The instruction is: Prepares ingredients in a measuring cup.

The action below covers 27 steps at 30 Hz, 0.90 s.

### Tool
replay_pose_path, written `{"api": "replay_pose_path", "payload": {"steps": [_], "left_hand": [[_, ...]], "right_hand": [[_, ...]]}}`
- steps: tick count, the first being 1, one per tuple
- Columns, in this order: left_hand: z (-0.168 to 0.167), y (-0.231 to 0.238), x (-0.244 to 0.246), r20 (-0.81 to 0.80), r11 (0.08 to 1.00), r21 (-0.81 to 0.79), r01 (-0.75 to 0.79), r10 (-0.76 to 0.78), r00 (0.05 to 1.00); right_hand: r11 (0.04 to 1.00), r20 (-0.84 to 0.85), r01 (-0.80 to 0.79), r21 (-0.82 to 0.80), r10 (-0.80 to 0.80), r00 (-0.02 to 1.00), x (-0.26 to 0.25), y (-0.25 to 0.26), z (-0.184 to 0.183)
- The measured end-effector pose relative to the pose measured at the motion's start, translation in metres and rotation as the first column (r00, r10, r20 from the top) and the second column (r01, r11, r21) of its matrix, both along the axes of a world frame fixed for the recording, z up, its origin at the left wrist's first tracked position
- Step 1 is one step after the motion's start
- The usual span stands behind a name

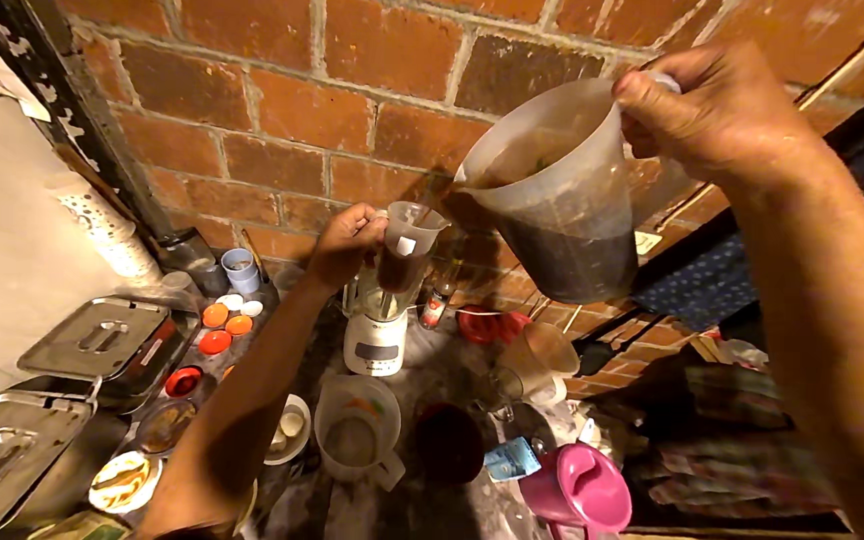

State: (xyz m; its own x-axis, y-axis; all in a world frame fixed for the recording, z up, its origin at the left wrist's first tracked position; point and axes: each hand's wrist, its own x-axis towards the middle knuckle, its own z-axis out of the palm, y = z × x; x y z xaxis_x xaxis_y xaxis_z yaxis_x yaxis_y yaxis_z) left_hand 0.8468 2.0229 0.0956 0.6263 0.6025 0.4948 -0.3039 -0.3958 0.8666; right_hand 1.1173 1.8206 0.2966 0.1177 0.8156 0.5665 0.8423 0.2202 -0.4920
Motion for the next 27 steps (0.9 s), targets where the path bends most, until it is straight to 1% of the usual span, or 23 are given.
{"api": "replay_pose_path", "payload": {"steps": [3,5,7,11,14,17,21,24,27], "left_hand": [[-0.001,-0.002,0.004,0.028,0.999,-0.022,0.035,-0.034,0.999],[-0.002,-0.002,0.008,0.051,0.998,-0.024,0.051,-0.050,0.997],[0.001,-0.004,0.009,0.045,1.000,-0.016,0.015,-0.015,0.999],[0.004,-0.001,0.000,0.032,0.998,0.024,-0.050,0.050,0.998],[0.009,0.000,-0.012,-0.002,0.995,0.034,-0.093,0.093,0.996],[0.013,0.003,-0.028,0.005,0.992,0.063,-0.112,0.112,0.994],[0.018,0.008,-0.046,-0.053,0.972,0.078,-0.223,0.228,0.972],[0.020,0.015,-0.056,-0.102,0.950,0.110,-0.293,0.304,0.947],[0.022,0.022,-0.060,-0.147,0.931,0.156,-0.329,0.351,0.925]], "right_hand": [[0.998,-0.088,0.027,0.059,-0.022,0.996,0.006,-0.004,-0.019],[0.993,-0.146,0.017,0.120,0.001,0.989,0.012,-0.005,-0.034],[0.982,-0.200,0.013,0.191,0.026,0.979,0.019,-0.005,-0.051],[0.948,-0.320,0.064,0.310,0.041,0.947,0.028,-0.004,-0.093],[0.934,-0.424,0.113,0.340,0.044,0.905,0.035,-0.001,-0.134],[0.927,-0.542,0.225,0.300,-0.029,0.840,0.039,0.003,-0.176],[0.908,-0.641,0.364,0.205,-0.156,0.752,0.043,0.008,-0.232],[0.904,-0.708,0.401,0.145,-0.189,0.681,0.045,0.011,-0.272],[0.903,-0.778,0.427,0.038,-0.241,0.579,0.044,0.009,-0.307]]}}
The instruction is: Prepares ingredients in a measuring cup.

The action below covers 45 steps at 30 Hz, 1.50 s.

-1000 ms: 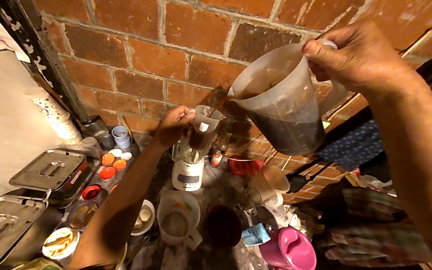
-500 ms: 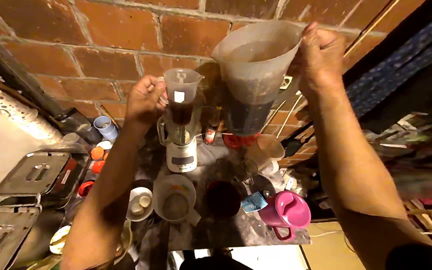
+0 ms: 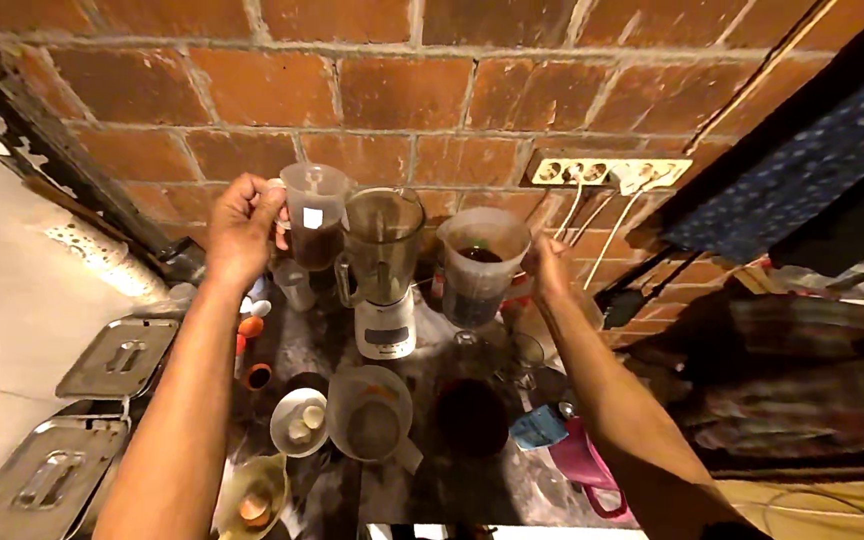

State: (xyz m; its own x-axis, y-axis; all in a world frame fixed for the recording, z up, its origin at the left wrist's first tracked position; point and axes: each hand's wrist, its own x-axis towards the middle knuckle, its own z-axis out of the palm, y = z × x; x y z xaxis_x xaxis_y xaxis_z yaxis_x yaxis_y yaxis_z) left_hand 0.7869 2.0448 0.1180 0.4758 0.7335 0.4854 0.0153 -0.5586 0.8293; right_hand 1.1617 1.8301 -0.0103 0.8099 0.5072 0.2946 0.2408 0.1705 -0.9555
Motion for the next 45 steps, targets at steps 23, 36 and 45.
{"api": "replay_pose_path", "payload": {"steps": [23,36,45], "left_hand": [[0.027,0.028,0.039,-0.579,0.919,0.392,0.049,0.205,0.789],[0.048,0.019,0.060,-0.679,0.852,0.492,0.179,0.247,0.692],[0.056,0.014,0.079,-0.724,0.772,0.570,0.282,0.308,0.617]], "right_hand": [[0.992,-0.326,0.089,-0.084,-0.112,0.939,-0.002,0.019,-0.103],[0.953,-0.056,0.037,-0.299,-0.056,0.997,0.002,-0.012,-0.104],[0.911,0.110,0.305,-0.278,-0.285,0.952,-0.014,-0.020,-0.099]]}}
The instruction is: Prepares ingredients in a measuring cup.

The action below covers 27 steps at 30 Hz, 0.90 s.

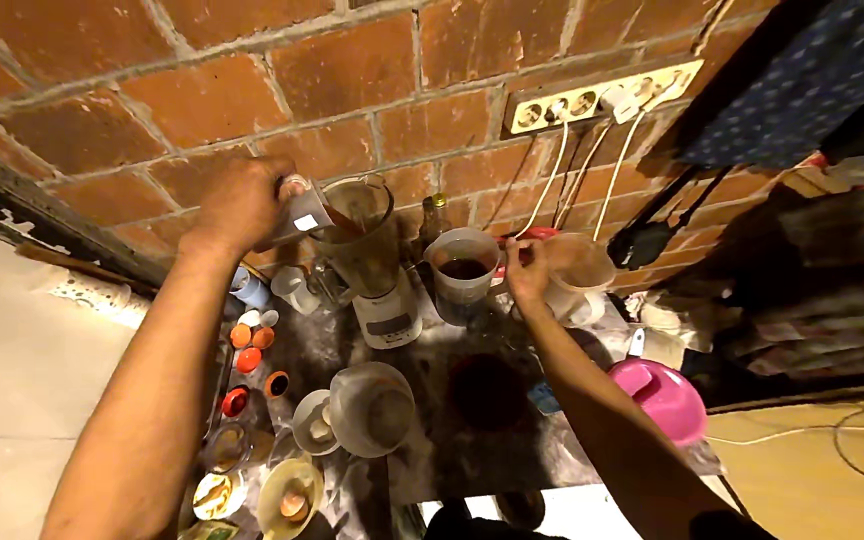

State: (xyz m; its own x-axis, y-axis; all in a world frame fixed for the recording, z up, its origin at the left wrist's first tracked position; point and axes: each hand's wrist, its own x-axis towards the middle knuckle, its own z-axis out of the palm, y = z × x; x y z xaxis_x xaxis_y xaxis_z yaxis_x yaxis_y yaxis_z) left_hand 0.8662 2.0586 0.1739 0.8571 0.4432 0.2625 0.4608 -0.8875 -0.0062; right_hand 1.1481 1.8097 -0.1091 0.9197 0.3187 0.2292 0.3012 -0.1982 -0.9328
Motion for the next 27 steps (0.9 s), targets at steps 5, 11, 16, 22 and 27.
{"api": "replay_pose_path", "payload": {"steps": [5,11,16,22,27], "left_hand": [[0.002,-0.009,0.016,-0.083,0.999,0.051,0.017,-0.012,0.997],[-0.001,-0.022,0.041,-0.189,0.985,0.156,0.069,-0.039,0.981],[-0.006,-0.038,0.065,-0.299,0.971,0.219,0.095,-0.026,0.954],[-0.017,-0.052,0.084,-0.432,0.942,0.300,0.154,-0.010,0.902],[-0.024,-0.053,0.084,-0.430,0.939,0.298,0.174,-0.030,0.902]], "right_hand": [[0.995,0.099,0.014,0.096,-0.023,0.995,-0.038,-0.017,0.029],[0.978,0.298,-0.115,0.176,0.059,0.953,-0.080,-0.049,0.043],[0.969,0.331,-0.196,0.149,0.138,0.933,-0.104,-0.077,0.041],[0.963,0.337,-0.244,0.112,0.194,0.921,-0.123,-0.110,0.027],[0.968,0.282,-0.232,0.092,0.198,0.939,-0.127,-0.127,0.018]]}}
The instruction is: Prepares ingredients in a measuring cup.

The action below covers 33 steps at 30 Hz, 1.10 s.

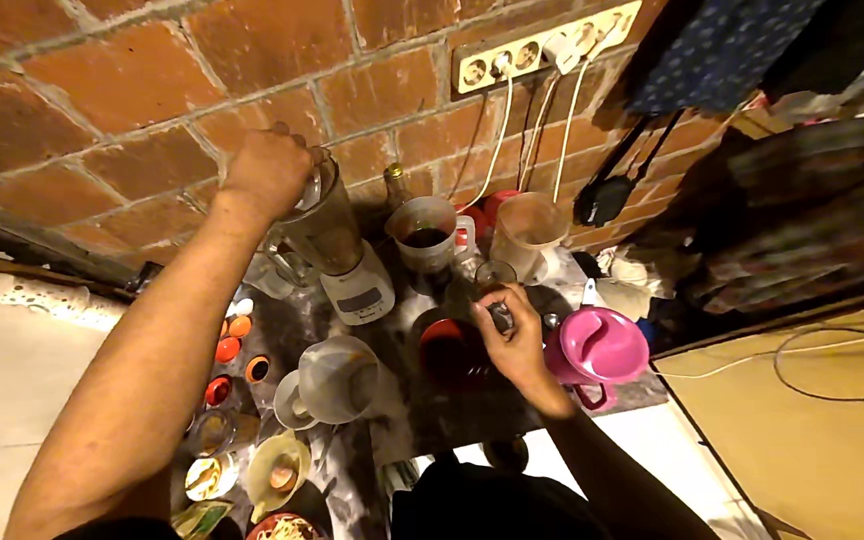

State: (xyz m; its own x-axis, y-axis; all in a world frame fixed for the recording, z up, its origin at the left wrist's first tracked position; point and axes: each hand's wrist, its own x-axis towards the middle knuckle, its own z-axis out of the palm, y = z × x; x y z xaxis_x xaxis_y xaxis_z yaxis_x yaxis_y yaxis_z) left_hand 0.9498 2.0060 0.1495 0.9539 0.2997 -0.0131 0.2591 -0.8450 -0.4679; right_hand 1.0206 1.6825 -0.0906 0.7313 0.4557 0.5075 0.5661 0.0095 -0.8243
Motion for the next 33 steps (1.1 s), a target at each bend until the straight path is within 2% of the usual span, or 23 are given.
{"api": "replay_pose_path", "payload": {"steps": [9,15,18,23,28,33], "left_hand": [[-0.002,0.007,-0.014,0.110,0.998,-0.066,0.009,-0.002,0.994],[-0.001,0.014,-0.028,0.212,0.990,-0.141,0.019,0.011,0.977],[0.001,0.016,-0.034,0.255,0.986,-0.168,0.006,0.038,0.966],[0.001,0.020,-0.038,0.320,0.981,-0.193,-0.009,0.071,0.945],[0.001,0.025,-0.040,0.358,0.979,-0.202,-0.001,0.075,0.931],[0.004,0.029,-0.046,0.418,0.969,-0.248,0.016,0.092,0.904]], "right_hand": [[1.000,-0.016,-0.030,0.005,0.030,0.999,-0.006,-0.013,-0.005],[0.997,-0.017,0.065,0.042,-0.064,0.998,0.010,-0.036,-0.003],[0.992,-0.021,0.124,-0.028,-0.125,0.992,0.020,-0.052,-0.006],[0.930,-0.033,0.147,-0.338,-0.168,0.985,0.012,-0.068,-0.010],[0.926,-0.015,0.112,-0.362,-0.125,0.992,0.007,-0.057,-0.012],[0.933,-0.032,0.043,-0.357,-0.058,0.998,0.024,-0.034,-0.002]]}}
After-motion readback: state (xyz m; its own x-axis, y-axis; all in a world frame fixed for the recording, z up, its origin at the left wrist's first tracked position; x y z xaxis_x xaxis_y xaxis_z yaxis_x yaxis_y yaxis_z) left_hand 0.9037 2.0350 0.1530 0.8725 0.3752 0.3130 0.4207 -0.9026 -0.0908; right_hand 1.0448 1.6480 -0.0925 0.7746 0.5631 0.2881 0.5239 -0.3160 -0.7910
